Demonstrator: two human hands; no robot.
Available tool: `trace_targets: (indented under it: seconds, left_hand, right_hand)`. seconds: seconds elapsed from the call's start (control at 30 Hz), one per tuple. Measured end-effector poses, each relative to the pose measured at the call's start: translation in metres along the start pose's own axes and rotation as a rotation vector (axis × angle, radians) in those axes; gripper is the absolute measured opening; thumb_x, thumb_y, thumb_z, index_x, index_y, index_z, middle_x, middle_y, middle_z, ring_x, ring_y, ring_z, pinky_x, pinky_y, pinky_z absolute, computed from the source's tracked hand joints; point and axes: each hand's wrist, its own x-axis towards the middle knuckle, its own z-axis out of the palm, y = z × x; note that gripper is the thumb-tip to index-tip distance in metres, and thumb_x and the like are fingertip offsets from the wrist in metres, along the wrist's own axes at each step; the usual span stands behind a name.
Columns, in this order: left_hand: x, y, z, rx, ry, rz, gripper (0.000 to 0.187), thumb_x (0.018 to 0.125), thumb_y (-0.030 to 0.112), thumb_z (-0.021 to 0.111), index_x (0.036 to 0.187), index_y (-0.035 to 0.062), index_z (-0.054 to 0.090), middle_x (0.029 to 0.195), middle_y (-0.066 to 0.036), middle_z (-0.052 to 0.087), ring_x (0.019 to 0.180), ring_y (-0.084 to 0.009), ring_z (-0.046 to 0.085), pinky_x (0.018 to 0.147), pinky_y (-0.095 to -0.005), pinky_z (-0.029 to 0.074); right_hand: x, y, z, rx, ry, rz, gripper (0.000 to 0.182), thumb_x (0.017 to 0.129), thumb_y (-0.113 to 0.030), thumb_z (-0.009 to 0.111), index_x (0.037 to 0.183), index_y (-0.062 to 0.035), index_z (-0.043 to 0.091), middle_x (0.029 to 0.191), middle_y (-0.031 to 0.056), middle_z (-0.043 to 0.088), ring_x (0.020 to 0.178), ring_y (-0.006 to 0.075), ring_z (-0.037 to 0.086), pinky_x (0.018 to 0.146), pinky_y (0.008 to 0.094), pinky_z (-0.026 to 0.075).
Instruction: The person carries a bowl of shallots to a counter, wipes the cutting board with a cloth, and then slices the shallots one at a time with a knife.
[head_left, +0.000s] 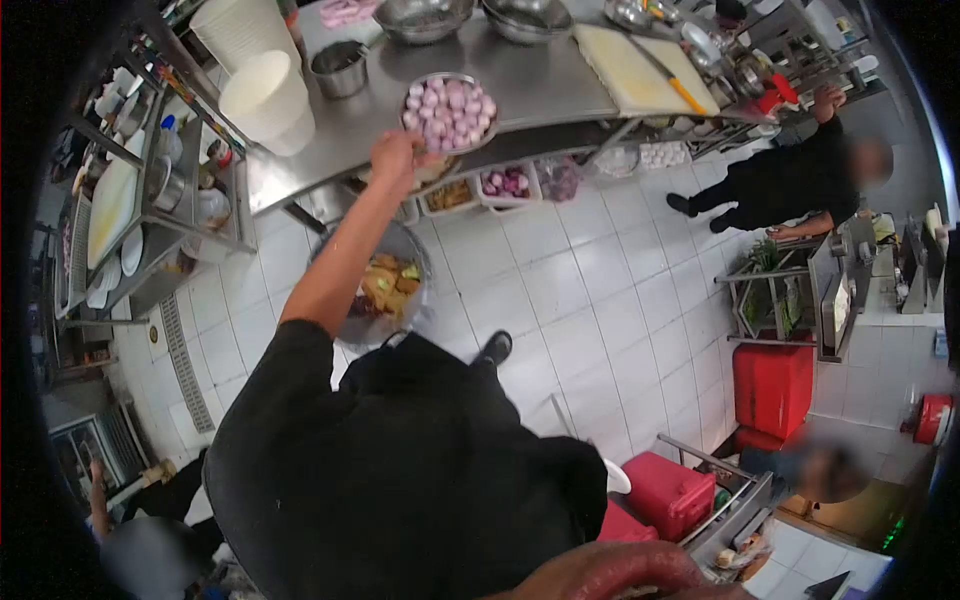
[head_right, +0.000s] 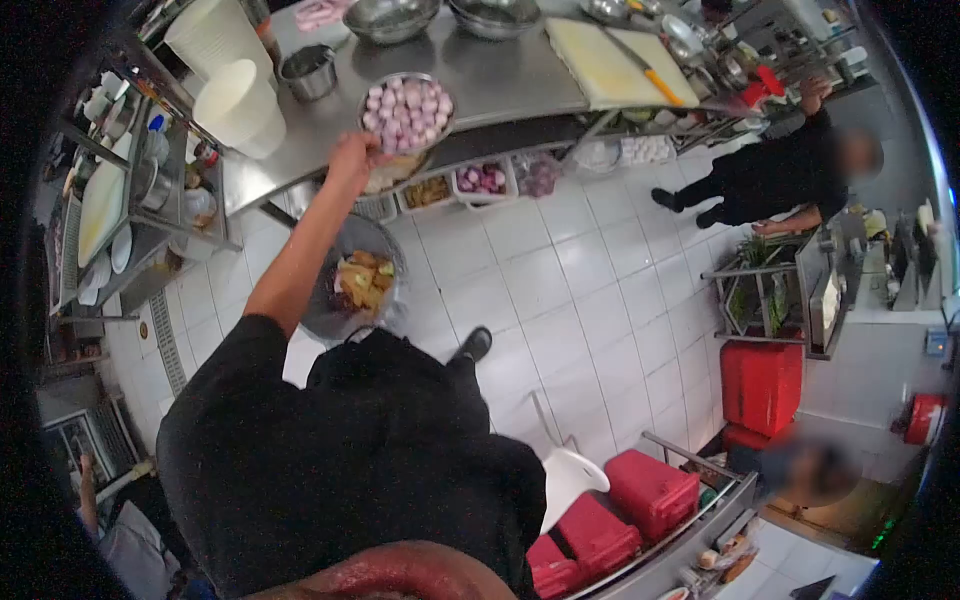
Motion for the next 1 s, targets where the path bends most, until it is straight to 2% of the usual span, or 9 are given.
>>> trace_targets:
  seconds: [0.07, 0.27, 0.43, 0.5, 0.63, 0.7, 0.8, 0.9, 1.0]
  left_hand:
    - [0.013, -0.025, 0.024, -0.004, 0.026, -0.001, 0.021, 0.080, -0.008, 0.058, 0.096, -0.0020, 0.047, 0.098, -0.015, 0.054, 0.081, -0.0269, 0.061, 0.064, -0.0411, 0.064]
    - [0.036, -0.066, 0.076, -0.080, 0.146, 0.045, 0.024, 0.079, -0.009, 0.058, 0.098, -0.0012, 0.045, 0.099, -0.014, 0.052, 0.085, -0.0295, 0.060, 0.068, -0.0449, 0.063]
    - [0.057, -0.072, 0.101, -0.167, 0.156, 0.068, 0.020, 0.081, -0.009, 0.056, 0.096, -0.0010, 0.045, 0.098, -0.015, 0.052, 0.087, -0.0286, 0.060, 0.073, -0.0456, 0.063]
    - [0.067, -0.075, 0.107, -0.199, 0.106, 0.094, 0.017, 0.083, -0.008, 0.055, 0.096, -0.0011, 0.046, 0.098, -0.015, 0.052, 0.087, -0.0282, 0.060, 0.075, -0.0451, 0.063]
    - [0.081, -0.084, 0.128, -0.250, 0.187, 0.170, 0.005, 0.096, 0.004, 0.054, 0.093, 0.0005, 0.052, 0.091, -0.013, 0.058, 0.085, -0.0259, 0.063, 0.080, -0.0457, 0.063]
    - [0.086, -0.088, 0.129, -0.207, 0.141, 0.140, 0.013, 0.098, 0.014, 0.058, 0.097, 0.0008, 0.055, 0.094, -0.011, 0.059, 0.079, -0.0240, 0.063, 0.079, -0.0417, 0.062]
    - [0.063, -0.073, 0.120, -0.040, 0.218, 0.110, 0.024, 0.097, 0.024, 0.063, 0.099, 0.0001, 0.058, 0.091, -0.010, 0.061, 0.068, -0.0188, 0.061, 0.068, -0.0343, 0.057]
    - [0.068, -0.061, 0.088, 0.723, 0.508, 0.388, 0.035, 0.097, 0.033, 0.062, 0.105, -0.0018, 0.064, 0.098, -0.017, 0.067, 0.076, -0.0246, 0.065, 0.069, -0.0349, 0.050]
    - [0.081, -0.049, 0.058, 0.771, 0.628, 0.633, 0.032, 0.097, 0.032, 0.060, 0.095, -0.0007, 0.064, 0.087, -0.017, 0.063, 0.074, -0.0312, 0.060, 0.070, -0.0408, 0.048]
  right_hand:
    - [0.018, -0.023, -0.030, -0.044, 0.018, 0.009, 0.032, 0.089, -0.004, 0.057, 0.119, 0.0050, 0.059, 0.074, 0.0113, 0.064, 0.056, 0.0170, 0.060, 0.048, 0.0283, 0.048]
    - [0.080, -0.132, -0.095, -0.204, 0.044, -0.091, 0.030, 0.088, -0.002, 0.055, 0.117, 0.0047, 0.061, 0.072, 0.0099, 0.063, 0.055, 0.0157, 0.058, 0.048, 0.0273, 0.048]
    - [0.144, -0.303, -0.073, -0.399, 0.004, -0.462, 0.029, 0.088, 0.001, 0.053, 0.115, 0.0045, 0.062, 0.071, 0.0088, 0.062, 0.055, 0.0146, 0.057, 0.048, 0.0265, 0.048]
    - [0.165, -0.394, -0.028, -0.402, -0.048, -0.646, 0.029, 0.087, 0.001, 0.052, 0.114, 0.0044, 0.063, 0.070, 0.0084, 0.062, 0.054, 0.0142, 0.057, 0.049, 0.0262, 0.047]
    - [0.099, -0.563, 0.133, -0.406, -0.193, -0.825, 0.031, 0.089, -0.004, 0.057, 0.119, 0.0046, 0.060, 0.081, 0.0064, 0.063, 0.065, 0.0125, 0.058, 0.056, 0.0236, 0.045]
    - [0.104, -0.609, 0.203, -0.299, -0.405, -0.910, 0.029, 0.089, -0.002, 0.056, 0.117, 0.0037, 0.063, 0.078, 0.0057, 0.063, 0.064, 0.0116, 0.059, 0.059, 0.0235, 0.048]
    - [0.038, -0.662, 0.299, -0.505, -0.464, -0.990, 0.027, 0.091, -0.006, 0.059, 0.116, 0.0024, 0.066, 0.082, 0.0058, 0.066, 0.071, 0.0119, 0.060, 0.066, 0.0264, 0.050]
    - [-0.004, -0.709, 0.375, -0.688, -0.547, -1.250, 0.026, 0.093, -0.010, 0.062, 0.115, 0.0024, 0.067, 0.085, 0.0055, 0.067, 0.074, 0.0123, 0.062, 0.071, 0.0276, 0.050]
    - [-0.056, -0.749, 0.457, -0.713, -0.724, -1.373, 0.022, 0.093, -0.009, 0.063, 0.112, 0.0017, 0.069, 0.087, 0.0058, 0.069, 0.075, 0.0115, 0.061, 0.073, 0.0277, 0.051]
